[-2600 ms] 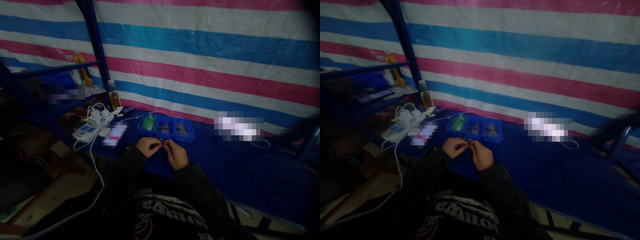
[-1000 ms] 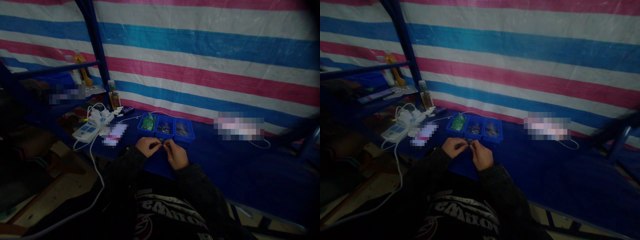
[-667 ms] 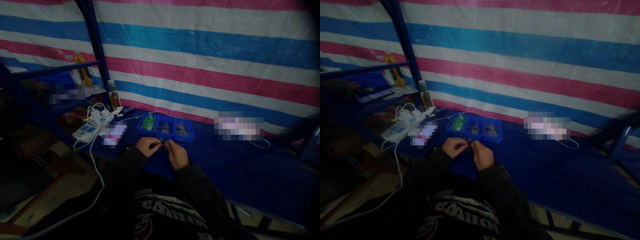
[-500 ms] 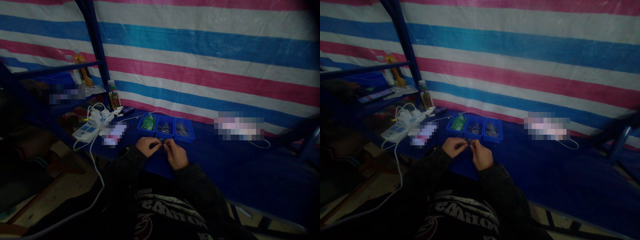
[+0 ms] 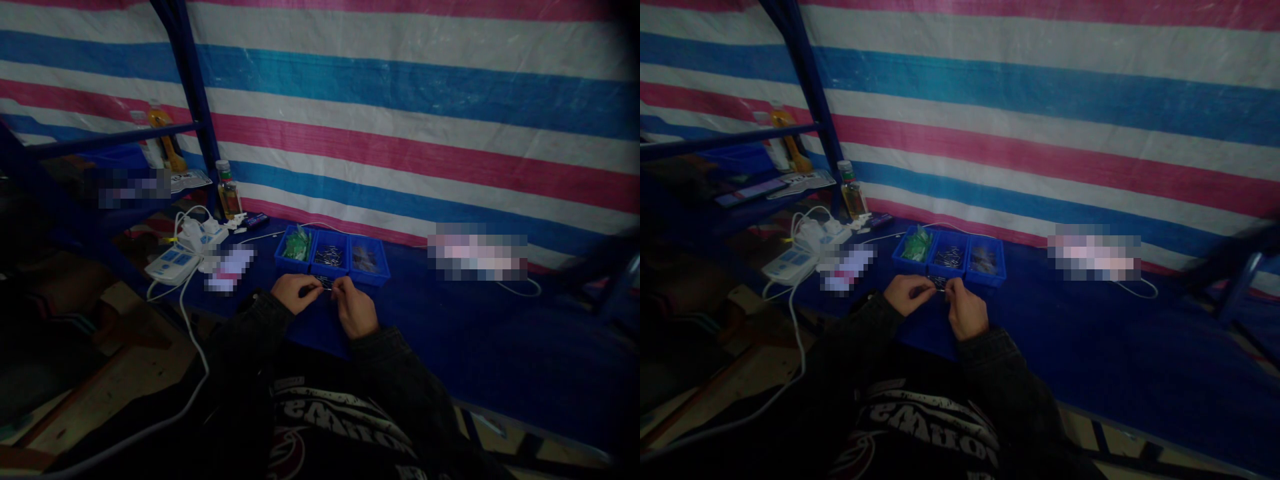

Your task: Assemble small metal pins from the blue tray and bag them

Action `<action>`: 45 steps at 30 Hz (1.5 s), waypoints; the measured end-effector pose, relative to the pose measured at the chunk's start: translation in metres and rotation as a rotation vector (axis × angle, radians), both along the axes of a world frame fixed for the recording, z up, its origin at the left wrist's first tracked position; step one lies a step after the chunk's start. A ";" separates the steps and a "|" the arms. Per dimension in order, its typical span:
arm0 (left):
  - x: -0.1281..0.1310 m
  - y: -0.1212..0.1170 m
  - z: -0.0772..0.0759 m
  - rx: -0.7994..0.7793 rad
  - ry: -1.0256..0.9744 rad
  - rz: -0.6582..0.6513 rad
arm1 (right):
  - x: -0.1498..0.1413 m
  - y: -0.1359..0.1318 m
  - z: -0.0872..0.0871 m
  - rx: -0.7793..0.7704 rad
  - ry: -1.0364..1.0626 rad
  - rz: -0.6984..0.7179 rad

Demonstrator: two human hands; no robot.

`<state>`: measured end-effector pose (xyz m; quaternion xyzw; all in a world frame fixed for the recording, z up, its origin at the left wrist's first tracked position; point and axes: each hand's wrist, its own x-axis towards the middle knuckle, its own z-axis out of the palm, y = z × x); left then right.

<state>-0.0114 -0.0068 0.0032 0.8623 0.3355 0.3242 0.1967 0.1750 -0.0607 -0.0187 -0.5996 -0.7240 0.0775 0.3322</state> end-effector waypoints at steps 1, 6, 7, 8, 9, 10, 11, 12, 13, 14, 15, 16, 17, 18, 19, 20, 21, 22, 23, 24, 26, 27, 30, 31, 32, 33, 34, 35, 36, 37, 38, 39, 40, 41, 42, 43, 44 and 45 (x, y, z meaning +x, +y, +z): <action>0.000 0.000 0.000 0.000 0.000 0.000 | 0.000 0.000 0.000 0.001 0.003 0.004; 0.000 0.000 0.001 -0.005 0.017 -0.011 | -0.001 0.000 0.001 -0.016 -0.006 0.046; 0.000 0.000 0.001 -0.005 0.017 -0.012 | -0.001 0.000 0.001 -0.020 -0.010 0.047; 0.000 0.000 0.001 -0.006 0.016 -0.013 | -0.001 0.000 0.001 -0.023 -0.013 0.046; 0.000 0.000 0.001 -0.008 0.015 -0.013 | -0.001 0.000 0.001 -0.025 -0.016 0.042; 0.000 0.000 0.001 -0.010 0.014 -0.013 | -0.001 0.000 0.001 -0.027 -0.018 0.037; 0.000 -0.001 0.001 -0.012 0.012 -0.013 | -0.001 0.000 0.001 -0.029 -0.018 0.033; 0.000 -0.001 0.001 -0.015 0.011 -0.016 | -0.001 0.000 0.001 -0.032 -0.018 0.027; 0.000 -0.001 0.002 -0.016 0.008 -0.017 | -0.001 0.000 0.001 -0.034 -0.019 0.020; 0.000 -0.001 0.002 -0.015 0.004 -0.015 | -0.001 0.000 0.001 -0.037 -0.022 0.011; 0.000 -0.001 0.002 -0.012 0.002 -0.013 | -0.001 0.000 0.002 -0.041 -0.027 0.000; 0.000 -0.001 0.002 -0.008 0.000 -0.009 | 0.000 -0.001 0.002 -0.044 -0.032 -0.012; 0.000 -0.001 0.002 -0.005 0.000 -0.006 | 0.000 -0.001 0.002 -0.046 -0.038 -0.025; 0.000 -0.001 0.002 -0.003 -0.001 -0.003 | 0.000 -0.001 0.002 -0.046 -0.041 -0.036; 0.000 -0.001 0.002 -0.002 -0.002 -0.003 | 0.000 -0.001 0.003 -0.043 -0.040 -0.043; 0.000 -0.002 0.002 -0.003 -0.004 -0.006 | 0.000 -0.001 0.003 -0.040 -0.036 -0.044; 0.000 -0.002 0.002 -0.002 -0.008 -0.005 | 0.000 -0.001 0.002 -0.036 -0.028 -0.038; 0.000 -0.002 0.002 -0.001 -0.012 -0.004 | 0.000 -0.001 0.002 -0.032 -0.018 -0.027; 0.000 -0.002 0.002 0.000 -0.013 0.000 | 0.000 -0.001 0.002 -0.030 -0.008 -0.013; 0.000 -0.002 0.002 0.000 -0.012 0.003 | 0.000 0.000 0.002 -0.029 0.001 0.001; 0.000 -0.002 0.003 -0.001 -0.005 0.007 | -0.001 0.000 0.001 -0.030 0.010 0.019; 0.000 -0.002 0.004 -0.003 -0.002 0.005 | -0.001 0.000 0.001 -0.031 0.012 0.022; 0.000 -0.002 0.004 -0.002 0.003 0.003 | -0.001 0.000 0.001 -0.029 0.007 0.019; 0.000 -0.002 0.004 -0.001 0.004 0.005 | -0.001 0.000 0.001 -0.027 0.003 0.016; 0.000 -0.002 0.004 -0.001 0.006 0.008 | -0.001 0.000 0.001 -0.025 -0.001 0.013; 0.000 -0.002 0.004 0.000 0.007 0.012 | -0.001 0.000 0.001 -0.023 -0.004 0.008; 0.000 -0.001 0.003 0.001 0.007 0.015 | -0.001 0.000 0.001 -0.022 -0.005 0.003; 0.000 -0.001 0.002 0.000 0.007 0.014 | -0.001 0.000 0.001 -0.022 -0.006 -0.002; 0.000 -0.001 0.002 0.001 0.006 0.012 | 0.000 0.000 0.001 -0.024 -0.007 -0.006; 0.000 -0.001 0.001 0.003 0.004 0.010 | 0.000 0.000 0.001 -0.024 -0.008 -0.011; 0.000 -0.001 0.001 0.005 0.003 0.008 | 0.000 0.000 0.001 -0.024 -0.010 -0.013; 0.000 -0.001 0.000 0.006 0.002 0.005 | 0.000 0.000 0.001 -0.023 -0.012 -0.014; 0.000 -0.001 0.001 0.006 0.002 0.006 | 0.000 0.000 0.001 -0.023 -0.015 -0.016; 0.000 -0.001 0.001 0.006 0.001 0.007 | 0.000 0.000 0.001 -0.022 -0.017 -0.019; 0.000 -0.001 0.002 0.006 0.003 0.008 | 0.000 0.000 0.001 -0.020 -0.021 -0.025; 0.000 -0.001 0.002 0.004 0.005 0.006 | 0.000 0.000 0.002 -0.019 -0.028 -0.034; 0.000 -0.002 0.003 0.004 0.006 0.006 | 0.000 0.000 0.002 -0.018 -0.038 -0.044; 0.000 -0.002 0.003 0.004 0.006 0.007 | 0.001 0.000 0.002 -0.017 -0.048 -0.056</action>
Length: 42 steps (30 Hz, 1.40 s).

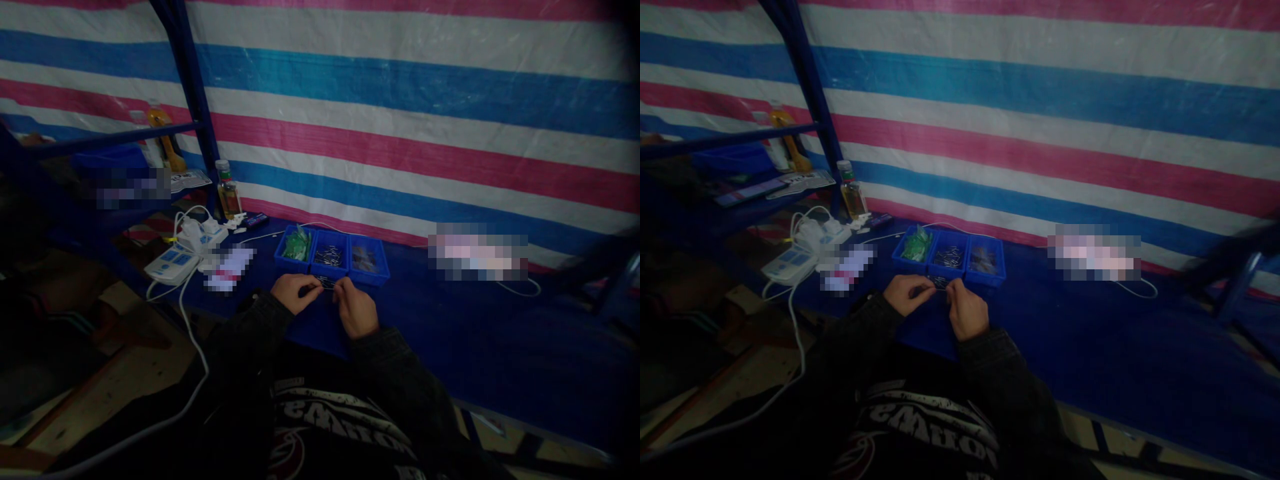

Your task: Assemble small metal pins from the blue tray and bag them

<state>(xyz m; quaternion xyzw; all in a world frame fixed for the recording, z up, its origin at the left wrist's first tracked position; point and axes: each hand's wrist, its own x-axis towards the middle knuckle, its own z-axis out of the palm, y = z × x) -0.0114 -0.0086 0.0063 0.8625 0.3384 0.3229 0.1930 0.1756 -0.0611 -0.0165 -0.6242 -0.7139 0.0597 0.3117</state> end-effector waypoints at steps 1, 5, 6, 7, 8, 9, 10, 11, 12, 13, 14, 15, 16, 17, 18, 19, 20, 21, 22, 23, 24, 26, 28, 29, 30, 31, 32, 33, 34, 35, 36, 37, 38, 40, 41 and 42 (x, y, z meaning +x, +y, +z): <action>0.000 0.000 0.000 -0.001 0.001 -0.002 | 0.000 0.000 0.000 0.002 -0.010 -0.011; 0.000 0.001 0.000 0.001 0.001 -0.007 | 0.001 0.000 0.000 0.008 -0.014 -0.012; -0.001 0.001 0.000 0.001 -0.001 -0.007 | 0.001 0.000 0.000 0.011 -0.005 0.001; -0.001 0.001 -0.001 0.001 -0.004 -0.008 | 0.001 0.001 0.000 0.014 0.006 0.016; -0.001 0.001 -0.001 0.000 -0.008 -0.007 | 0.001 0.001 -0.001 0.016 0.017 0.033; -0.001 0.001 -0.001 -0.002 -0.012 -0.008 | 0.001 0.001 -0.001 0.017 0.027 0.049; -0.001 0.001 -0.001 -0.004 -0.018 -0.007 | 0.002 0.001 -0.001 0.018 0.037 0.061; -0.001 0.001 -0.001 -0.006 -0.022 -0.006 | 0.002 0.002 -0.002 0.017 0.045 0.068; -0.001 0.001 0.000 -0.009 -0.025 -0.006 | 0.002 0.002 -0.002 0.017 0.052 0.070; 0.000 0.001 0.000 -0.012 -0.028 -0.007 | 0.002 0.002 -0.002 0.018 0.057 0.070; 0.000 0.001 0.000 -0.014 -0.031 -0.009 | 0.002 0.002 -0.002 0.018 0.062 0.071; -0.001 0.001 0.000 -0.016 -0.033 -0.013 | 0.002 0.002 -0.002 0.019 0.066 0.071; -0.001 0.001 0.000 -0.017 -0.034 -0.018 | 0.002 0.002 -0.002 0.019 0.070 0.074; -0.001 0.001 -0.001 -0.019 -0.033 -0.023 | 0.002 0.002 -0.002 0.019 0.073 0.078; -0.001 0.001 -0.001 -0.020 -0.031 -0.026 | 0.001 0.001 -0.001 0.019 0.076 0.083; -0.001 0.001 -0.001 -0.020 -0.028 -0.026 | 0.001 0.001 -0.001 0.020 0.078 0.089; -0.001 0.001 -0.001 -0.022 -0.024 -0.026 | 0.001 0.001 0.000 0.023 0.080 0.095; -0.001 0.001 -0.001 -0.024 -0.020 -0.026 | 0.001 0.001 0.000 0.026 0.080 0.100; -0.001 0.001 -0.001 -0.027 -0.017 -0.027 | 0.001 0.001 0.001 0.028 0.081 0.105; -0.001 0.001 -0.001 -0.029 -0.016 -0.029 | 0.001 0.001 0.001 0.030 0.082 0.110; -0.001 0.001 -0.001 -0.032 -0.015 -0.032 | 0.001 0.001 0.001 0.030 0.084 0.112; -0.001 0.001 0.000 -0.038 -0.017 -0.040 | 0.001 0.001 0.000 0.025 0.088 0.117; -0.001 0.001 0.000 -0.044 -0.020 -0.051 | 0.001 0.001 -0.001 0.020 0.086 0.122; -0.001 0.001 0.001 -0.047 -0.017 -0.058 | 0.001 0.001 -0.001 0.020 0.082 0.126; -0.001 0.001 0.001 -0.050 -0.012 -0.066 | 0.001 0.001 -0.002 0.021 0.077 0.134; -0.001 0.001 0.001 -0.050 -0.005 -0.076 | 0.001 0.001 -0.002 0.023 0.072 0.144; -0.001 0.001 0.001 -0.050 0.004 -0.085 | 0.001 0.001 -0.002 0.023 0.068 0.158; -0.001 0.001 0.000 -0.049 0.012 -0.095 | 0.001 0.001 -0.003 0.023 0.065 0.173; -0.001 0.001 0.000 -0.048 0.018 -0.105 | 0.000 0.001 -0.003 0.019 0.063 0.186; -0.001 0.001 0.000 -0.048 0.022 -0.113 | 0.000 0.001 -0.002 0.015 0.062 0.196; -0.001 0.001 0.000 -0.047 0.023 -0.120 | 0.000 0.001 -0.002 0.010 0.061 0.202; -0.001 0.001 0.000 -0.045 0.022 -0.123 | 0.000 0.001 -0.002 0.006 0.060 0.206; -0.001 0.002 0.000 -0.044 0.022 -0.126 | 0.000 0.000 -0.002 0.005 0.058 0.208; -0.002 0.001 0.000 -0.042 0.023 -0.132 | 0.000 0.000 -0.002 0.008 0.057 0.215; -0.002 0.001 0.000 -0.041 0.024 -0.135 | 0.001 0.000 -0.003 0.013 0.057 0.220; -0.002 0.001 0.000 -0.042 0.027 -0.140 | 0.001 0.001 -0.003 0.020 0.059 0.225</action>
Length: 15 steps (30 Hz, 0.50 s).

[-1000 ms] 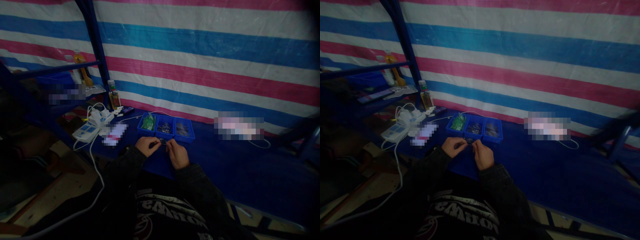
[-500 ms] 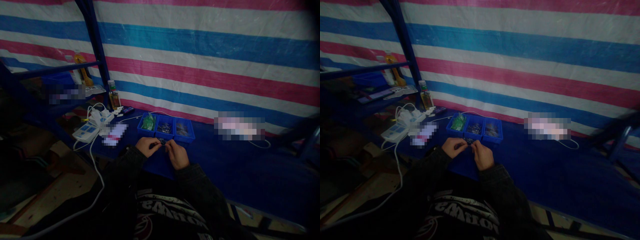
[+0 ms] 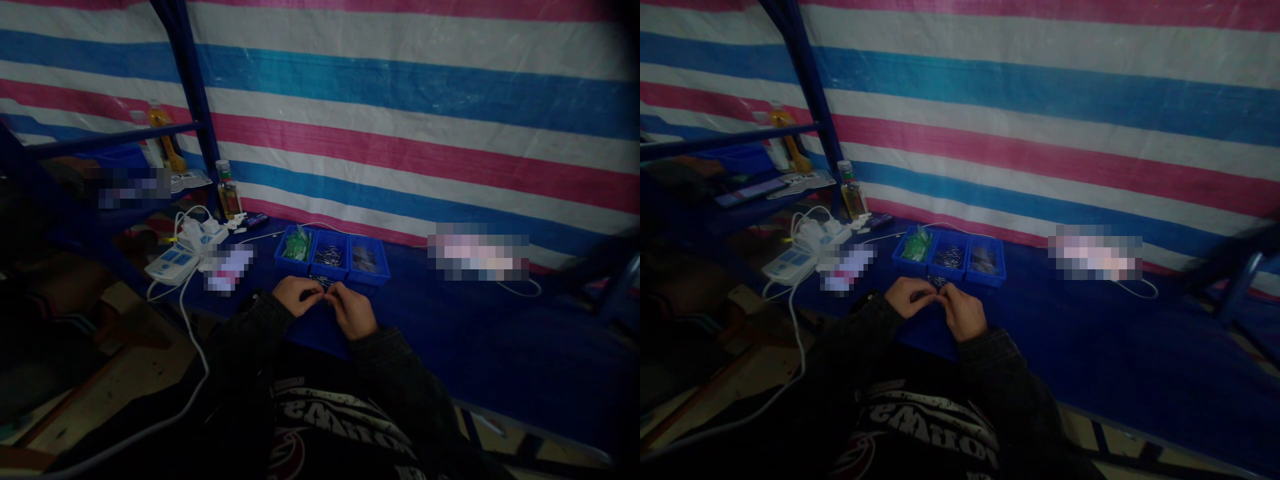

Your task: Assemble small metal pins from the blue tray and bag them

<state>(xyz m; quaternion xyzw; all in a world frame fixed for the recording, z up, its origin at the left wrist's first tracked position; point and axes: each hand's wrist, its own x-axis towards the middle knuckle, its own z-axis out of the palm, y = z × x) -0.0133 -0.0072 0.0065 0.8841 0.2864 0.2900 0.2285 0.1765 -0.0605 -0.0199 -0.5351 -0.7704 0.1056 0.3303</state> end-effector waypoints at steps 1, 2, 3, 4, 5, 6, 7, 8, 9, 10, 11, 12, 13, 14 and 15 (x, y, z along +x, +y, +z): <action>0.000 0.000 0.000 0.000 0.003 -0.006 | 0.000 0.000 -0.001 0.006 0.004 0.005; 0.000 0.000 0.000 0.000 0.006 -0.010 | 0.000 0.000 -0.002 0.012 0.011 0.009; 0.000 0.000 0.000 0.002 0.009 -0.013 | 0.000 0.000 -0.002 0.017 0.017 0.013; 0.000 0.000 -0.001 0.005 0.013 -0.014 | 0.000 0.001 -0.003 0.021 0.022 0.014; 0.000 0.001 -0.001 0.008 0.015 -0.013 | 0.000 0.001 -0.003 0.025 0.025 0.013; 0.000 0.001 -0.002 0.010 0.015 -0.009 | 0.000 0.000 -0.003 0.028 0.027 0.009; 0.000 0.001 -0.002 0.011 0.011 -0.003 | -0.001 0.000 -0.003 0.034 0.028 -0.002; 0.000 0.001 -0.002 0.009 0.005 0.004 | -0.001 0.000 -0.003 0.040 0.028 -0.014; 0.000 0.001 -0.003 0.007 -0.003 0.014 | -0.002 0.000 -0.002 0.045 0.027 -0.028; 0.001 0.001 -0.003 0.005 -0.011 0.026 | -0.002 0.000 -0.002 0.049 0.024 -0.044; 0.001 0.001 -0.003 0.003 -0.017 0.037 | -0.002 0.000 -0.001 0.052 0.018 -0.059; 0.001 0.001 -0.003 0.003 -0.021 0.046 | -0.002 0.000 -0.001 0.053 0.008 -0.069; 0.001 0.000 -0.002 0.003 -0.023 0.054 | -0.002 0.000 -0.001 0.052 -0.005 -0.075; 0.001 0.000 -0.002 0.004 -0.023 0.057 | -0.001 0.000 -0.001 0.052 -0.017 -0.075; 0.002 0.000 -0.002 0.005 -0.023 0.058 | -0.001 0.001 -0.001 0.053 -0.026 -0.071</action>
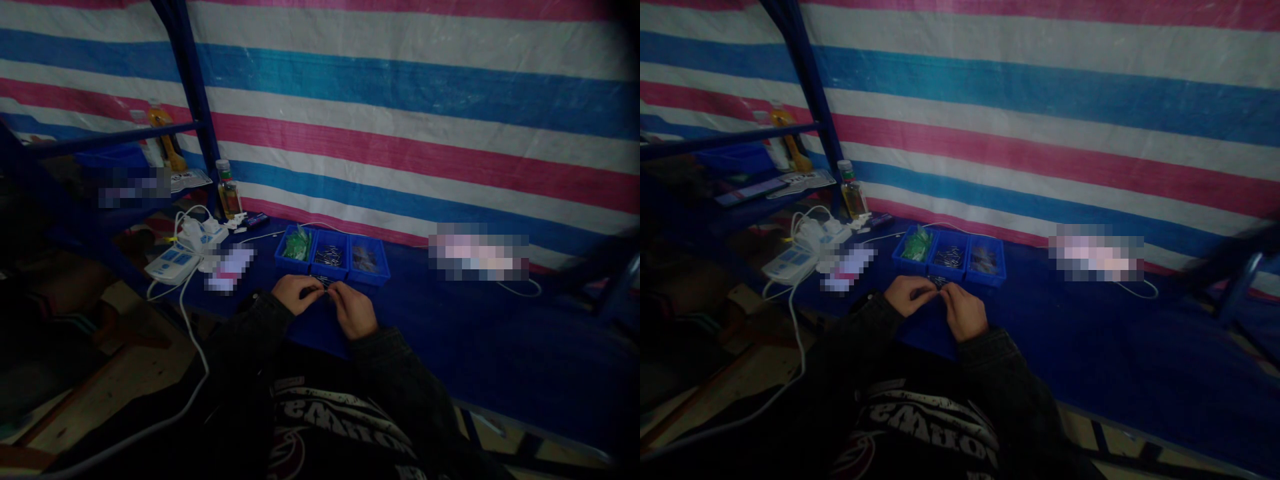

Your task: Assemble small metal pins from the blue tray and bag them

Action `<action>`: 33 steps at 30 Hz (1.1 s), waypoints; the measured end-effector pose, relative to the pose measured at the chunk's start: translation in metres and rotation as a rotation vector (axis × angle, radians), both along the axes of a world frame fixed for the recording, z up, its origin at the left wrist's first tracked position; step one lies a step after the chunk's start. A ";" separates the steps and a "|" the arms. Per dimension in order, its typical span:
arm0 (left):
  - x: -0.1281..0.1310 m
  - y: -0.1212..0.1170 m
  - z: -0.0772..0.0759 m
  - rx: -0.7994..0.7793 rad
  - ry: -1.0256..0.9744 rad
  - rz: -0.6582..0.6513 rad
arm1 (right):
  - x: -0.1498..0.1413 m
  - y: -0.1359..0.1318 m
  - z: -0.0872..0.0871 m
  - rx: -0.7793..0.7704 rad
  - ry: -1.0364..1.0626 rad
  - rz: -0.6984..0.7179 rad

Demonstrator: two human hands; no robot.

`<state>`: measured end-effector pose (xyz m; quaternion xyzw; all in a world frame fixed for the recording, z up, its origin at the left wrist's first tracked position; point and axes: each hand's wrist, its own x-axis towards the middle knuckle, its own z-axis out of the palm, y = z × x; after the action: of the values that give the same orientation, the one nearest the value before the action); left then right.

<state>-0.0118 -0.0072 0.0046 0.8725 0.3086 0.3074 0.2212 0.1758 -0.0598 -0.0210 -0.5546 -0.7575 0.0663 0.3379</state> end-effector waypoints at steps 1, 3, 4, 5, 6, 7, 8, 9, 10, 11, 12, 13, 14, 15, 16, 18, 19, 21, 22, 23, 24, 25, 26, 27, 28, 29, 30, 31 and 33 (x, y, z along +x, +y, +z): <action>0.000 0.000 0.000 0.002 0.002 -0.001 | 0.000 0.000 0.000 0.002 -0.005 0.007; 0.000 0.000 0.000 0.002 0.007 -0.003 | 0.001 0.001 -0.001 0.011 -0.005 0.020; 0.000 0.000 0.000 0.000 0.008 -0.003 | 0.002 0.002 -0.002 0.016 0.000 0.025; 0.000 0.000 0.000 -0.003 0.007 -0.004 | 0.002 0.002 -0.002 0.020 0.005 0.030; 0.000 0.000 0.000 -0.006 0.006 -0.004 | 0.002 0.003 -0.003 0.023 0.009 0.036; 0.000 0.000 0.000 -0.009 0.004 -0.004 | 0.002 0.003 -0.003 0.026 0.014 0.041; -0.001 0.001 0.000 -0.011 0.002 -0.003 | 0.002 0.003 -0.003 0.027 0.018 0.046; -0.001 0.001 -0.001 -0.014 0.002 -0.003 | 0.002 0.003 -0.004 0.029 0.023 0.050; -0.001 0.001 -0.001 -0.017 0.004 -0.005 | 0.002 0.003 -0.004 0.031 0.028 0.054; -0.001 0.001 -0.001 -0.021 0.006 -0.008 | 0.002 0.003 -0.004 0.032 0.032 0.055; -0.001 0.002 -0.001 -0.025 0.009 -0.013 | 0.002 0.003 -0.004 0.033 0.036 0.056; -0.001 0.002 -0.001 -0.029 0.012 -0.021 | 0.002 0.003 -0.004 0.035 0.039 0.057; -0.001 0.003 -0.002 -0.033 0.015 -0.029 | 0.002 0.002 -0.004 0.035 0.041 0.059; -0.001 0.003 -0.002 -0.037 0.017 -0.034 | 0.002 0.002 -0.004 0.036 0.040 0.060; -0.001 0.004 -0.002 -0.041 0.017 -0.035 | 0.002 0.002 -0.004 0.036 0.039 0.062; -0.001 0.004 -0.003 -0.050 0.015 -0.032 | 0.002 0.003 -0.005 0.037 0.037 0.065; -0.001 0.004 -0.003 -0.054 0.014 -0.030 | 0.002 0.003 -0.005 0.037 0.036 0.068; -0.001 0.005 -0.004 -0.057 0.017 -0.027 | 0.002 0.003 -0.005 0.036 0.037 0.073; -0.001 0.005 -0.005 -0.056 0.021 -0.029 | 0.002 0.003 -0.005 0.034 0.037 0.077; -0.001 0.006 -0.005 -0.054 0.025 -0.031 | 0.002 0.003 -0.005 0.033 0.037 0.081; -0.001 0.006 -0.005 -0.051 0.029 -0.032 | 0.002 0.003 -0.005 0.033 0.037 0.084; -0.001 0.006 -0.005 -0.049 0.032 -0.034 | 0.002 0.003 -0.005 0.033 0.037 0.087; -0.001 0.006 -0.005 -0.049 0.034 -0.033 | 0.002 0.003 -0.005 0.031 0.036 0.087; -0.001 0.006 -0.005 -0.050 0.037 -0.030 | 0.002 0.002 -0.005 0.028 0.036 0.087; -0.001 0.006 -0.005 -0.049 0.042 -0.024 | 0.002 0.002 -0.005 0.026 0.036 0.086; -0.001 0.006 -0.004 -0.048 0.047 -0.017 | 0.002 0.002 -0.005 0.024 0.035 0.088; -0.001 0.005 -0.004 -0.047 0.054 -0.013 | 0.002 0.002 -0.006 0.024 0.036 0.092; -0.001 0.005 -0.003 -0.045 0.061 -0.009 | 0.002 0.002 -0.006 0.026 0.038 0.099; -0.001 0.005 -0.003 -0.041 0.073 -0.007 | 0.001 0.002 -0.007 0.033 0.043 0.112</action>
<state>-0.0131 -0.0022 0.0018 0.8795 0.3196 0.2684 0.2286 0.1771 -0.0575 -0.0275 -0.5043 -0.7809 0.0846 0.3589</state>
